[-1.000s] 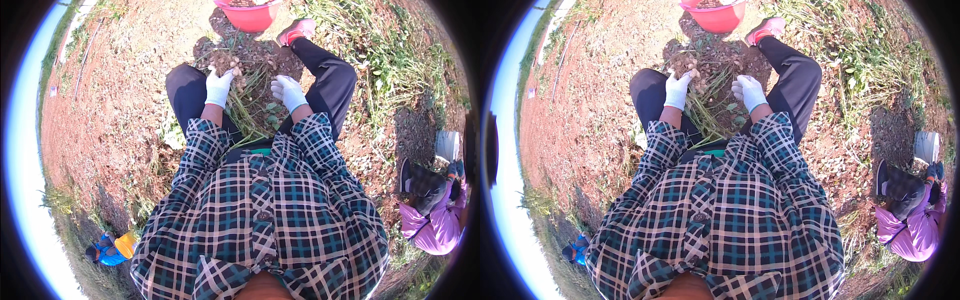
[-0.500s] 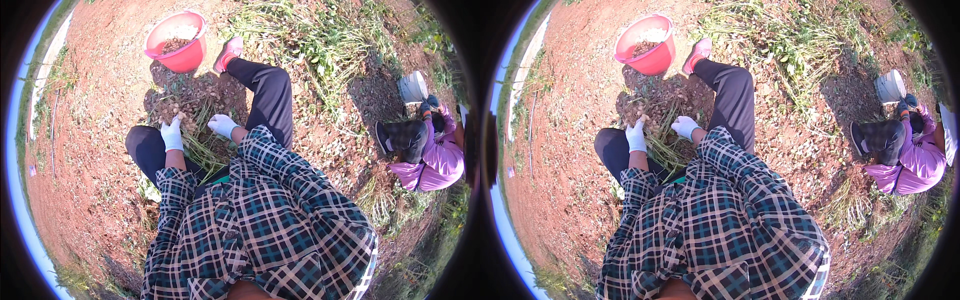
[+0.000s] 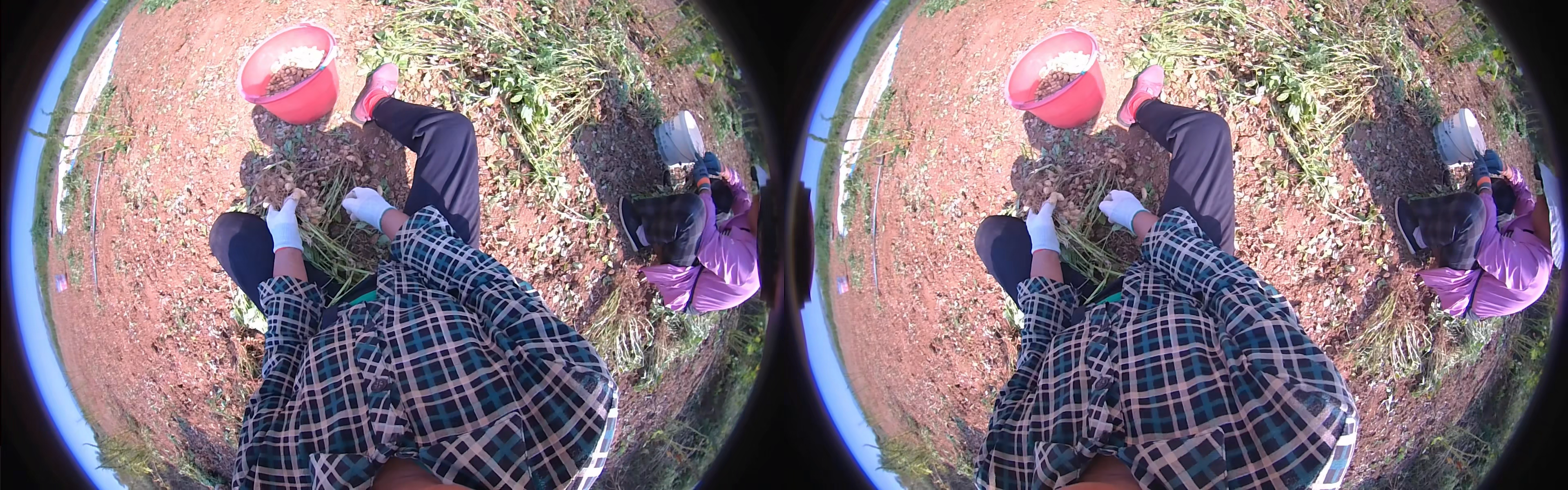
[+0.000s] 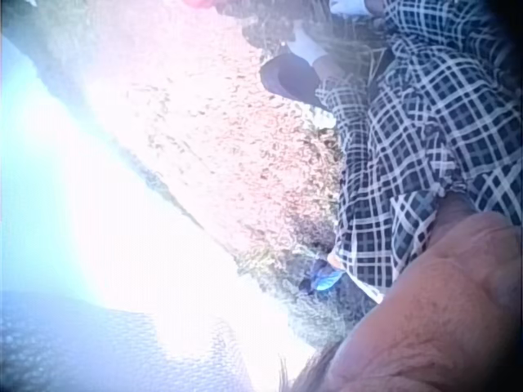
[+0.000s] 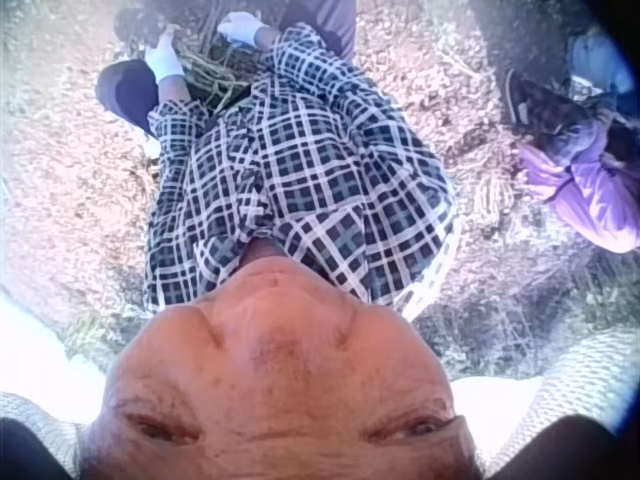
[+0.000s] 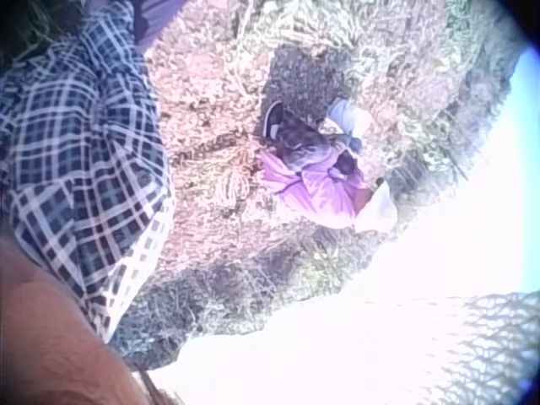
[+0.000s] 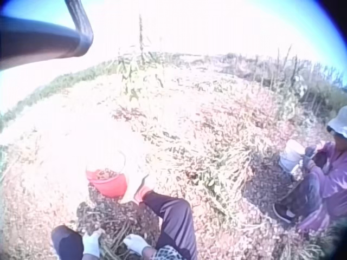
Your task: The person sits on the ground and cleans harvested root vegetables by hand. They remove soil and green tops from the roots and place the cleaned produce into a red bucket.
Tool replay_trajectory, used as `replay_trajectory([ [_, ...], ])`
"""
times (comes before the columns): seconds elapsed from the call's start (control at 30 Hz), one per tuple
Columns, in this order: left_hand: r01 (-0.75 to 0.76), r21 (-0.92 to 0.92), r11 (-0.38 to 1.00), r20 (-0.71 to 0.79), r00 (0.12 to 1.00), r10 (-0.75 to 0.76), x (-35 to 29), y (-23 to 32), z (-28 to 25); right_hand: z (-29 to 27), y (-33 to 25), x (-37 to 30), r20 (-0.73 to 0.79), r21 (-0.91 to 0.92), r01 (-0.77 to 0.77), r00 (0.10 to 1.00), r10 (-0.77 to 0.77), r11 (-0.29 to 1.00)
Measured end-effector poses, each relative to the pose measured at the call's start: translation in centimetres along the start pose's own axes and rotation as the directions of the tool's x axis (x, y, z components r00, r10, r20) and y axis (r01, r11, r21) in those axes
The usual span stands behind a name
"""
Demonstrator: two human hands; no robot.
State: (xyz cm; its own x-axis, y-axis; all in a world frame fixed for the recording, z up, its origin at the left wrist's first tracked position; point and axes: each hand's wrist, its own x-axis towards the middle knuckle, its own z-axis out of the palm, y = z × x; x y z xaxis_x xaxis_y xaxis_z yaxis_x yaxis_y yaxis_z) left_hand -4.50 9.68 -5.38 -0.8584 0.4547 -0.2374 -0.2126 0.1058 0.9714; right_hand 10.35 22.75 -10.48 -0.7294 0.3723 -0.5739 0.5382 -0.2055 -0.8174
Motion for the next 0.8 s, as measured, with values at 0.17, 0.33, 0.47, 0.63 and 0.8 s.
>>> replay_trajectory([
  [0.17, -0.028, 0.021, 0.999, -0.008, 1.0, 0.028, -0.5, 0.5, 0.5, -0.2, -0.1, 0.0, -0.016, 0.075, 0.004, 1.0, -0.003, 0.997],
  [0.33, 0.01, 0.014, 1.0, -0.059, 0.998, -0.009, -0.6, 0.7, 0.4, -0.1, 0.0, -0.4, 0.001, 0.112, 0.023, 1.0, -0.023, 0.993],
  [0.47, 0.014, 0.007, 1.0, -0.057, 0.998, -0.014, -0.3, 0.1, 0.0, 0.2, 0.1, -0.2, 0.002, 0.127, 0.016, 1.0, -0.017, 0.992],
  [0.63, -0.03, -0.038, 0.999, -0.025, 0.999, 0.029, -0.4, 0.1, 0.5, 0.3, 1.7, 1.0, -0.053, 0.134, 0.057, 0.997, -0.05, 0.989],
  [0.8, -0.025, -0.018, 1.0, -0.004, 1.0, 0.025, 0.0, -0.5, -0.2, 0.3, 1.3, 0.9, -0.024, 0.128, 0.03, 0.999, -0.027, 0.991],
])
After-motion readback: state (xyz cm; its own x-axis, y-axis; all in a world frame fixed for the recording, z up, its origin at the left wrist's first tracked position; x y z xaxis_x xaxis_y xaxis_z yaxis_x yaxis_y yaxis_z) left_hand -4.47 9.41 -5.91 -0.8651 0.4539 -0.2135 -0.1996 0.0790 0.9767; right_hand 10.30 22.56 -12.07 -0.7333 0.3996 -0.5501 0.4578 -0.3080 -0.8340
